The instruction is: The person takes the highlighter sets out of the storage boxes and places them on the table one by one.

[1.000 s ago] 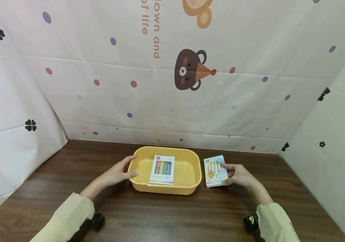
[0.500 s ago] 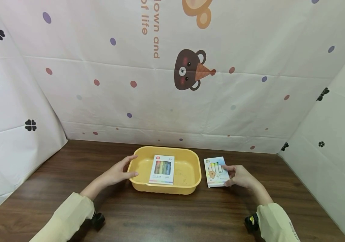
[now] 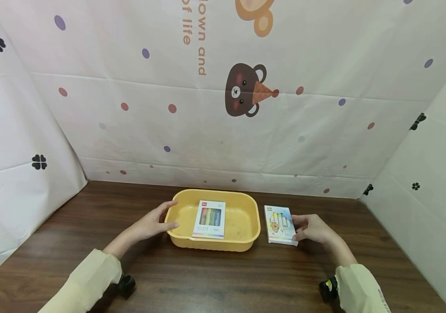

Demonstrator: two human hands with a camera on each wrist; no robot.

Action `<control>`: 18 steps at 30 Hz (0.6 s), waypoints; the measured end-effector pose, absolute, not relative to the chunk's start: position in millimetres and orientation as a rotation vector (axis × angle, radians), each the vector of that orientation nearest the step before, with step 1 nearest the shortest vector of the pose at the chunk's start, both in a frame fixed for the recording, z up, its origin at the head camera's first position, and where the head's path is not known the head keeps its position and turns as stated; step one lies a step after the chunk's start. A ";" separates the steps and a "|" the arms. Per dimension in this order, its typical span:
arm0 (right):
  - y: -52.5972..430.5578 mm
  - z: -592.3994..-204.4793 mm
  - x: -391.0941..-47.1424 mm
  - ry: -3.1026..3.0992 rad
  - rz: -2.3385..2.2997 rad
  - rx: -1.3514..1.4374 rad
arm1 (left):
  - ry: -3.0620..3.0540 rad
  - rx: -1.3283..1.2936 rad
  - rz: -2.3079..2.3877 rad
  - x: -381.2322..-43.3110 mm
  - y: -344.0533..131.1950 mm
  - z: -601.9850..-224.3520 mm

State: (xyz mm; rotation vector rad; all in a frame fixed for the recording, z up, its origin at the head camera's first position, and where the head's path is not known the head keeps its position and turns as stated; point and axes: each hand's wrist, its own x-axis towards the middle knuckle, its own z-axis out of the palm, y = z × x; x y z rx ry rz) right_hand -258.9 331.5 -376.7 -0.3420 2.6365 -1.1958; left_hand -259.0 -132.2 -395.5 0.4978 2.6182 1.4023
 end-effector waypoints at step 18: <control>322.9 -366.9 -257.6 2.588 -1.268 -0.336 | 2.630 0.462 1.396 -257.7 -131.1 -394.1</control>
